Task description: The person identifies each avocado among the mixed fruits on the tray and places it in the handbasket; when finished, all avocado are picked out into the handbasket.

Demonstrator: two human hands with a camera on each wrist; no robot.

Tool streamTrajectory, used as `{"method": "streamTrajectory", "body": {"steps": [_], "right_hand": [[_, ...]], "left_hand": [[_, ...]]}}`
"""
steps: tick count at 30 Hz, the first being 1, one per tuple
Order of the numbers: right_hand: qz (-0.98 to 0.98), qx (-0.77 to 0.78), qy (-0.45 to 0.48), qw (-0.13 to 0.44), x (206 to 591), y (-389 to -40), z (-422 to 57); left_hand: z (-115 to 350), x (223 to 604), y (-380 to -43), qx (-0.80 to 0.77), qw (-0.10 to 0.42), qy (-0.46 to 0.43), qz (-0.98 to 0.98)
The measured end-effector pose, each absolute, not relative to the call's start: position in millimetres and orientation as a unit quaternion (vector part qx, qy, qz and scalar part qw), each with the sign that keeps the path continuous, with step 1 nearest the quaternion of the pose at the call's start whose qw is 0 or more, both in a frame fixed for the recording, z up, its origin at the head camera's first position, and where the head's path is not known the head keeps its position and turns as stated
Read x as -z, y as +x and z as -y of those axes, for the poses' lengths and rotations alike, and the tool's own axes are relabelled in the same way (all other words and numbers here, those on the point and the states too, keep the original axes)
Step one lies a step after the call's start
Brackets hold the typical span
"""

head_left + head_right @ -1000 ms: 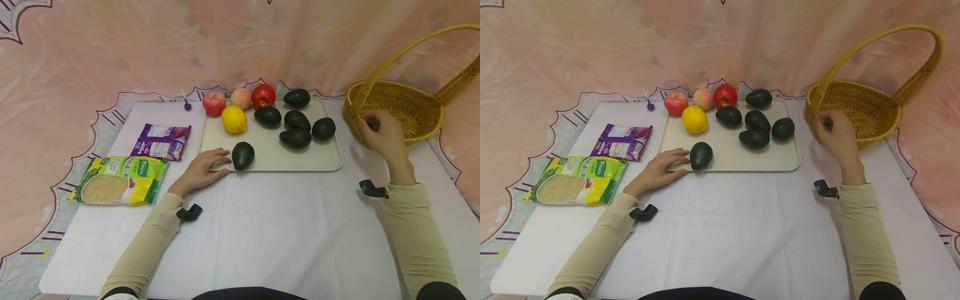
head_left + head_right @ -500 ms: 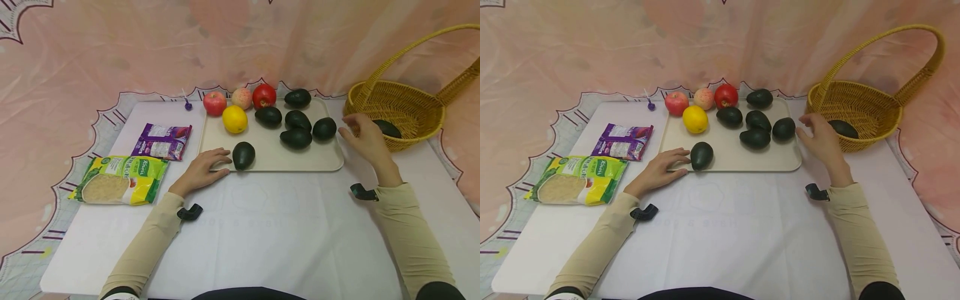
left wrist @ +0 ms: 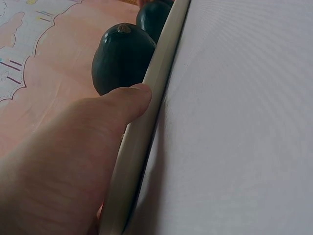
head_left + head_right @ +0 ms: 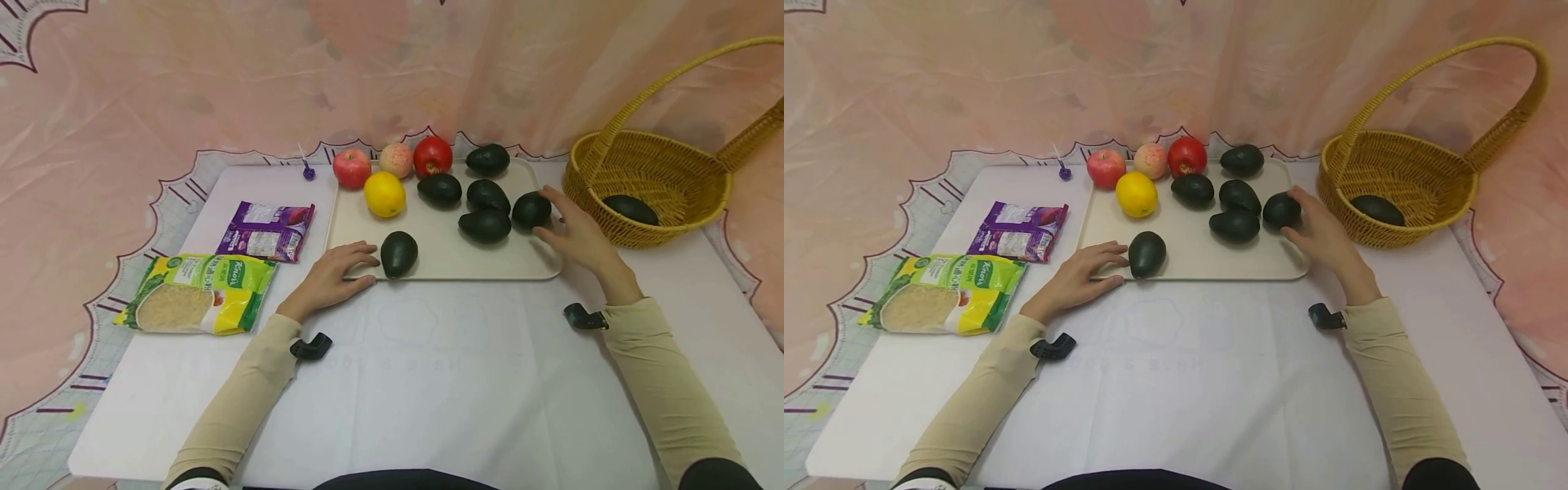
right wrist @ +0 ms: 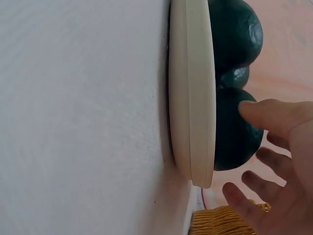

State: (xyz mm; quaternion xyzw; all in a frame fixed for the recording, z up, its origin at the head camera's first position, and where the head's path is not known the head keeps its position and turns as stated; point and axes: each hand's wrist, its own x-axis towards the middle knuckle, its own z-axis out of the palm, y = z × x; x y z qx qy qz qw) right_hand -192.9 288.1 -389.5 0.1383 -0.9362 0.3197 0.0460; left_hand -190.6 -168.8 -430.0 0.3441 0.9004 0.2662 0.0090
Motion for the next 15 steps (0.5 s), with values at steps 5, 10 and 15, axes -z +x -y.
{"method": "streamTrajectory", "body": {"steps": [5, 10, 15], "right_hand": [[0.936, -0.303, 0.166, 0.069, 391.4, -194.7, -287.3], [0.938, -0.301, 0.150, 0.088, 391.8, -193.1, -287.0], [0.937, -0.308, 0.142, 0.086, 390.2, -191.4, -286.7]], "left_hand": [[168.3, 428.6, -189.7, -0.267, 0.014, 0.338, -0.902], [168.3, 428.7, -190.3, -0.268, 0.010, 0.341, -0.901], [168.9, 430.1, -191.1, -0.265, 0.007, 0.344, -0.901]]}}
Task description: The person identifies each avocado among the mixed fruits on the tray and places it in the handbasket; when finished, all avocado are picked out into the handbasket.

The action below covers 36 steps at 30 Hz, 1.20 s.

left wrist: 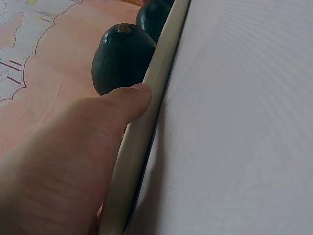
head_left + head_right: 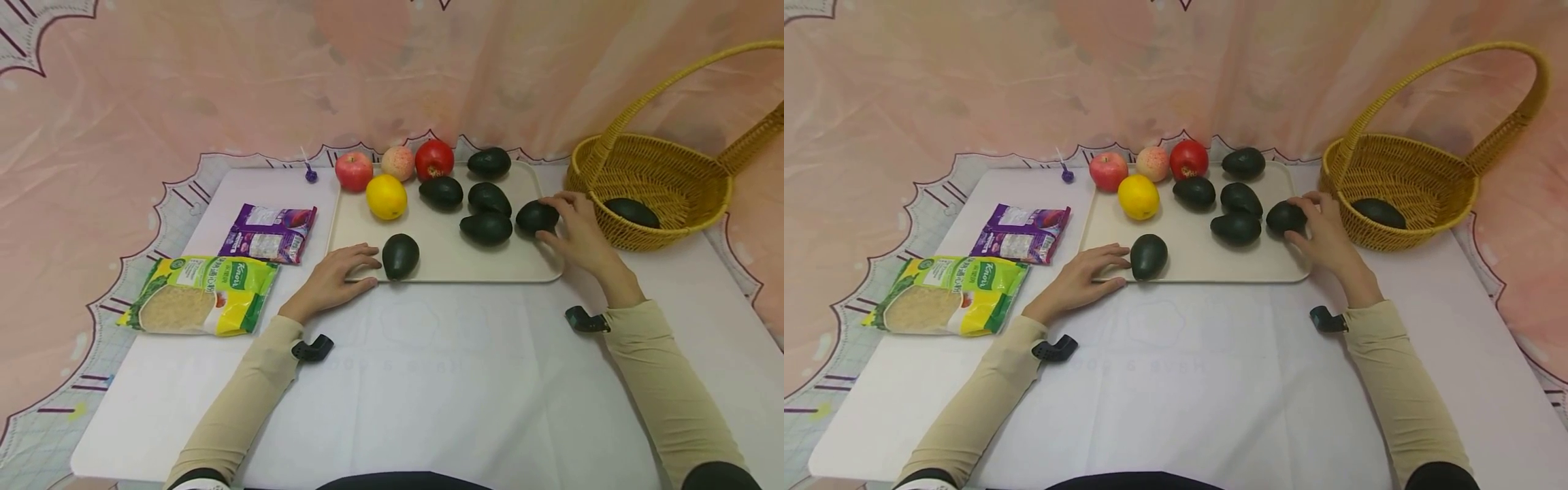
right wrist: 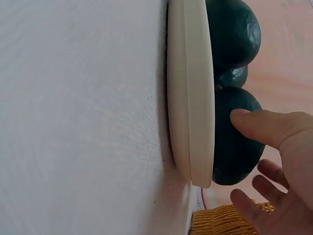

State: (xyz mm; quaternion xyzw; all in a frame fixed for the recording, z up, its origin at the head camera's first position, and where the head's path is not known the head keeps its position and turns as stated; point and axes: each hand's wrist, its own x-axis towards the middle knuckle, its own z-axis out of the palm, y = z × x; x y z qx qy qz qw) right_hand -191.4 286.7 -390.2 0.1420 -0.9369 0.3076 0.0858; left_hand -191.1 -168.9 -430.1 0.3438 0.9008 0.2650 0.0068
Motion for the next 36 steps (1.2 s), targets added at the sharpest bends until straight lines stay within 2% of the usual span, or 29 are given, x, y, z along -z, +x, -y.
{"method": "streamTrajectory", "body": {"steps": [4, 7, 16, 36], "right_hand": [[0.934, -0.321, 0.142, 0.062, 390.5, -191.6, -286.7], [0.936, -0.314, 0.143, 0.065, 391.8, -192.2, -286.6], [0.938, -0.295, 0.139, 0.115, 392.7, -191.6, -285.2], [0.895, -0.356, 0.102, 0.250, 362.0, -180.6, -306.2]], "left_hand": [[169.1, 431.2, -191.0, -0.263, 0.008, 0.341, -0.902], [169.2, 431.6, -191.6, -0.262, 0.009, 0.340, -0.903], [169.5, 430.6, -190.6, -0.262, 0.011, 0.340, -0.903], [168.9, 428.7, -191.1, -0.267, 0.014, 0.343, -0.901]]}}
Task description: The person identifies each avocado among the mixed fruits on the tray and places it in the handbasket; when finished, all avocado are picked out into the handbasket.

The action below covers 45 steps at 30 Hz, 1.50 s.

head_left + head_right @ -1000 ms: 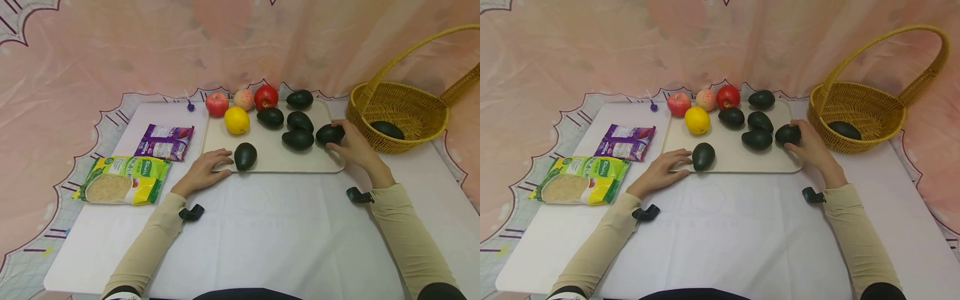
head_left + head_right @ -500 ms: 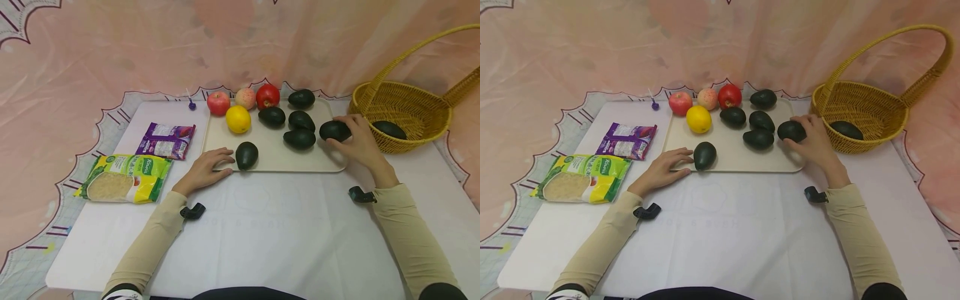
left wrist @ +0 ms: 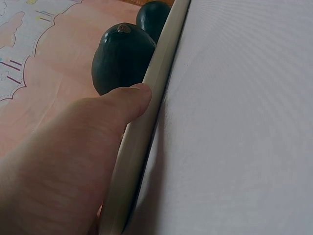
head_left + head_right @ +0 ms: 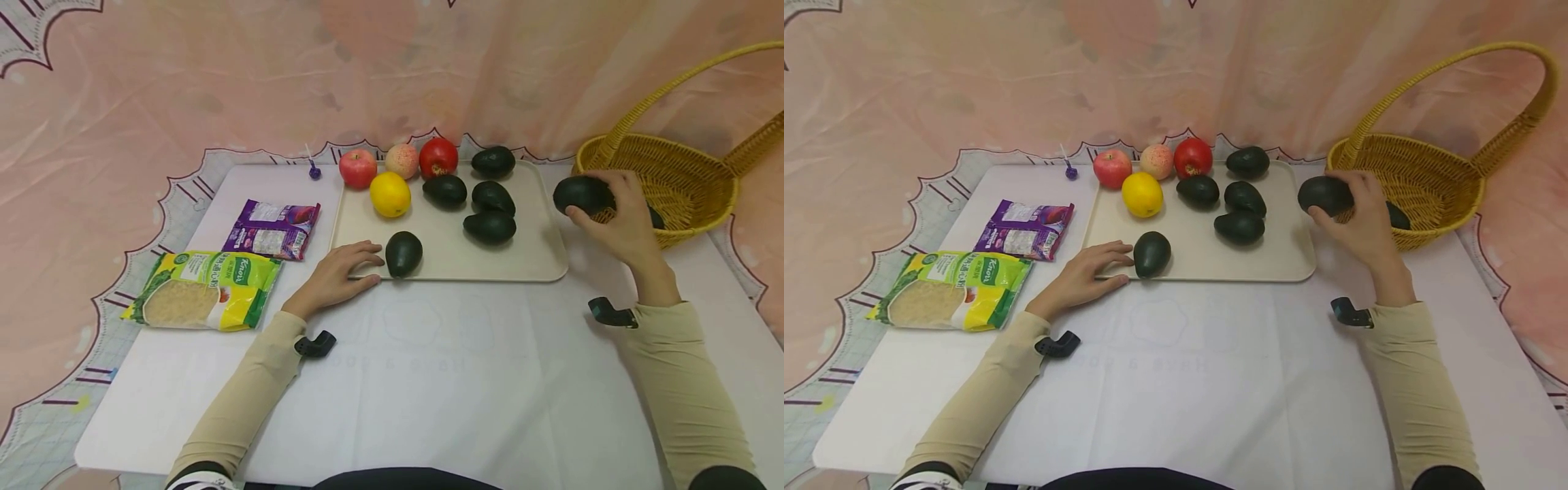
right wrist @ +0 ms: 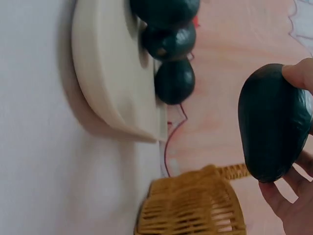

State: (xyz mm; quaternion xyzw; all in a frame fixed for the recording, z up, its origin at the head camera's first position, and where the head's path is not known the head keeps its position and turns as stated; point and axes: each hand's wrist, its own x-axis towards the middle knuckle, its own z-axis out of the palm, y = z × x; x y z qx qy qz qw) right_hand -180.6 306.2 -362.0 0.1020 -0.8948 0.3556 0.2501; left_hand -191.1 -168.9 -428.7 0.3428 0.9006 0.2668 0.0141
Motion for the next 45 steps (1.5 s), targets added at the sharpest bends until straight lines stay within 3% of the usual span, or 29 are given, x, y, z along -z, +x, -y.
{"method": "streamTrajectory", "body": {"steps": [20, 30, 45], "right_hand": [[0.882, -0.383, -0.048, 0.269, 357.2, -177.0, -354.5], [0.864, -0.412, -0.154, 0.245, 357.1, -172.7, -375.1], [0.863, -0.389, -0.212, 0.242, 365.1, -174.6, -391.6]], "left_hand": [[170.8, 430.3, -189.6, -0.268, 0.018, 0.331, -0.905], [171.7, 430.0, -188.8, -0.267, 0.020, 0.328, -0.906], [167.5, 428.0, -190.6, -0.271, 0.017, 0.340, -0.900]]}}
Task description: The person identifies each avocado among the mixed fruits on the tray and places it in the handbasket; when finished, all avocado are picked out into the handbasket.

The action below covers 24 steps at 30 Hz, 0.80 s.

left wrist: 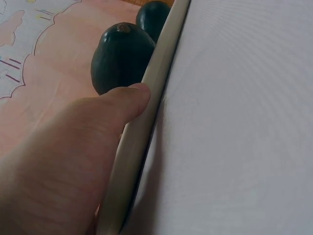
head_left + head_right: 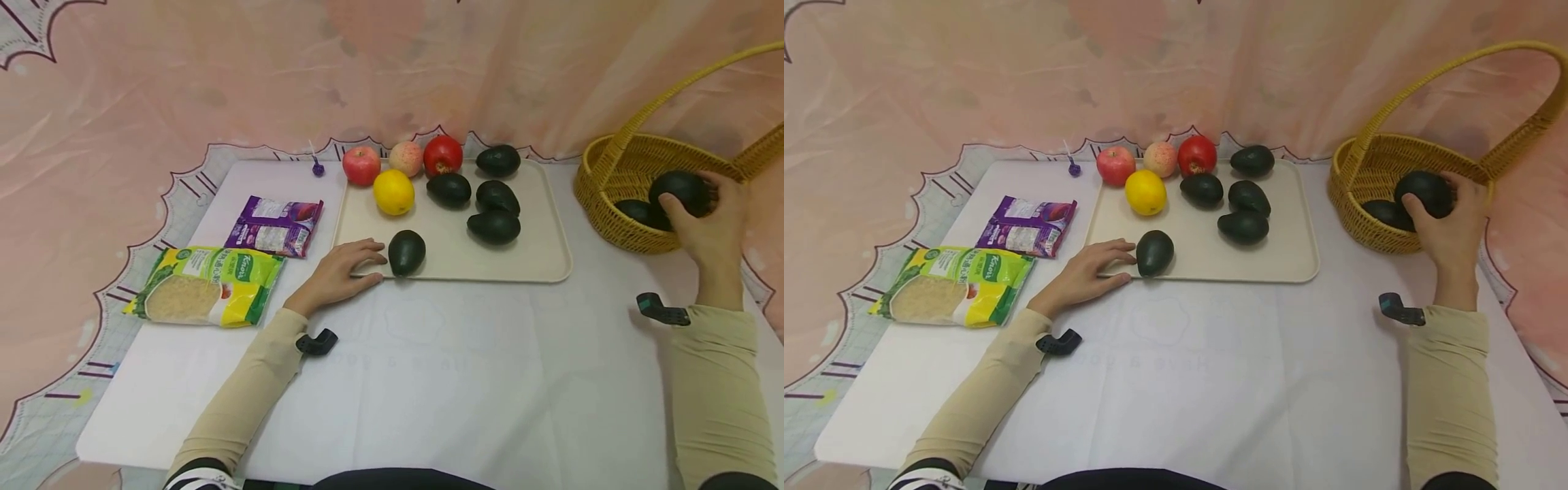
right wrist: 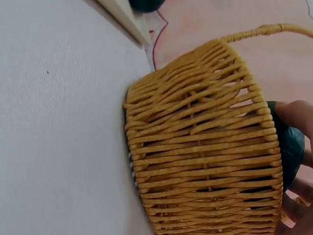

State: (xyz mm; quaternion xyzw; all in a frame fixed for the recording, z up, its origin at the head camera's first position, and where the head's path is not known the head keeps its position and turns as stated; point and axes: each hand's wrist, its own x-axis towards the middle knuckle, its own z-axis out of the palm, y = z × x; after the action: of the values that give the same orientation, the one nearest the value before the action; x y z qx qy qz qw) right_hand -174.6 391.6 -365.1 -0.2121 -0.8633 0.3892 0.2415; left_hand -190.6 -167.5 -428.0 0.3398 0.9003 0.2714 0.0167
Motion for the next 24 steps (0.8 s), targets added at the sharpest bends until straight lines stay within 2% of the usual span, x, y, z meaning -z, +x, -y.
{"method": "streamTrajectory", "body": {"steps": [9, 24], "right_hand": [[0.863, -0.388, -0.254, 0.199, 364.9, -179.4, -399.4], [0.950, -0.247, -0.187, 0.031, 364.2, -191.6, -416.6]], "left_hand": [[168.0, 426.5, -191.3, -0.267, 0.013, 0.337, -0.903], [169.1, 430.1, -191.4, -0.268, 0.009, 0.339, -0.902]]}}
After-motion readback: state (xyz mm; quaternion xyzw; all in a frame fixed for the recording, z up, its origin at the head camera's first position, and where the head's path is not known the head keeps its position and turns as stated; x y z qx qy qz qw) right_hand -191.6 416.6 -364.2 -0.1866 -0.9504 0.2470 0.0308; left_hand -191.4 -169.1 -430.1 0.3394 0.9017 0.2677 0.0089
